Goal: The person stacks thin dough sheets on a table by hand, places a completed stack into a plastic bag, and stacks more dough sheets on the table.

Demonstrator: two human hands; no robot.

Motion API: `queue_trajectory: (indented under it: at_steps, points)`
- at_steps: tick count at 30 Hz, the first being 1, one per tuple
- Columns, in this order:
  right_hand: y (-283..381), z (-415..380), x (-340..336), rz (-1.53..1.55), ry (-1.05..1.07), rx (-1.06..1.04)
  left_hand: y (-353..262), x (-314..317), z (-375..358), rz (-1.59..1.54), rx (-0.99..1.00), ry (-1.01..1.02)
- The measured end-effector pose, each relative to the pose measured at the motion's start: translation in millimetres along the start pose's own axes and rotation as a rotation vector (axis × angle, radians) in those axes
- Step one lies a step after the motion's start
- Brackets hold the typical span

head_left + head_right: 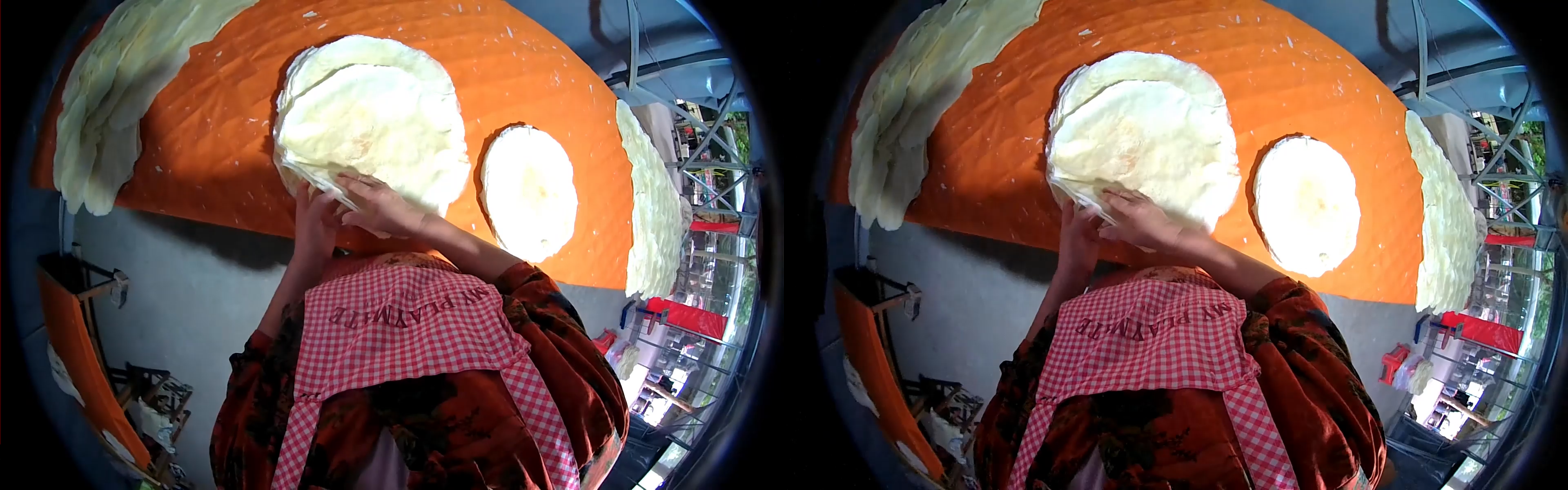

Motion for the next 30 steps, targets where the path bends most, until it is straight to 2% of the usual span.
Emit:
queue_trajectory:
  at_steps: [3,6,9,12,15,18,19,20,21,22,23,26,27,28,30]
  points:
    - [-8,-4,9,0.0,0.021,-0.013,5,-17,10,-0.027,0.015,-0.025]
    - [4,-3,14,-0.284,-0.013,-0.089,6,-19,15,0.046,0.031,-0.08]
    - [27,-2,12,-0.608,0.05,-0.374,15,-28,13,0.129,-0.079,-0.149]
    - [19,-8,15,-0.359,-0.229,-0.057,29,-36,10,0.144,-0.156,-0.229]
    - [21,-6,13,-0.375,-0.229,-0.062,31,-35,12,0.108,-0.144,-0.265]
    - [-15,-1,-3,-0.381,0.065,0.339,40,-51,25,0.13,-0.082,-0.254]
    - [-27,1,-15,-0.326,-0.004,0.323,39,-52,29,0.15,-0.051,-0.244]
    - [-42,5,-34,-0.235,-0.055,0.312,40,-54,30,0.163,-0.049,-0.263]
    - [-35,20,-69,-0.288,-0.057,0.006,40,-53,29,0.173,-0.044,-0.283]
    - [-92,29,-96,-0.365,0.068,0.118,40,-53,28,0.184,-0.042,-0.306]
    - [-132,45,-138,-0.265,-0.06,-0.489,45,-60,30,0.172,-0.039,-0.322]
    - [-208,77,-328,-0.394,-0.067,0.222,53,-77,45,0.158,-0.04,-0.357]
    - [-229,76,-387,-0.358,-0.277,0.258,54,-78,45,0.158,-0.051,-0.37]
    - [-156,89,-416,-0.664,-0.106,0.094,55,-79,44,0.156,-0.063,-0.385]
    - [-192,97,-511,-0.231,-0.401,0.214,48,-69,33,0.127,-0.106,-0.391]
Point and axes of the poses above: each hand's wrist, its own z-axis towards the middle knuckle, its own x-axis out of the palm, y = z × x, the point moved 5 cm from there along z, towards the middle knuckle, and after that the axes turned 13 degrees about -x, right-handed, at the moved point
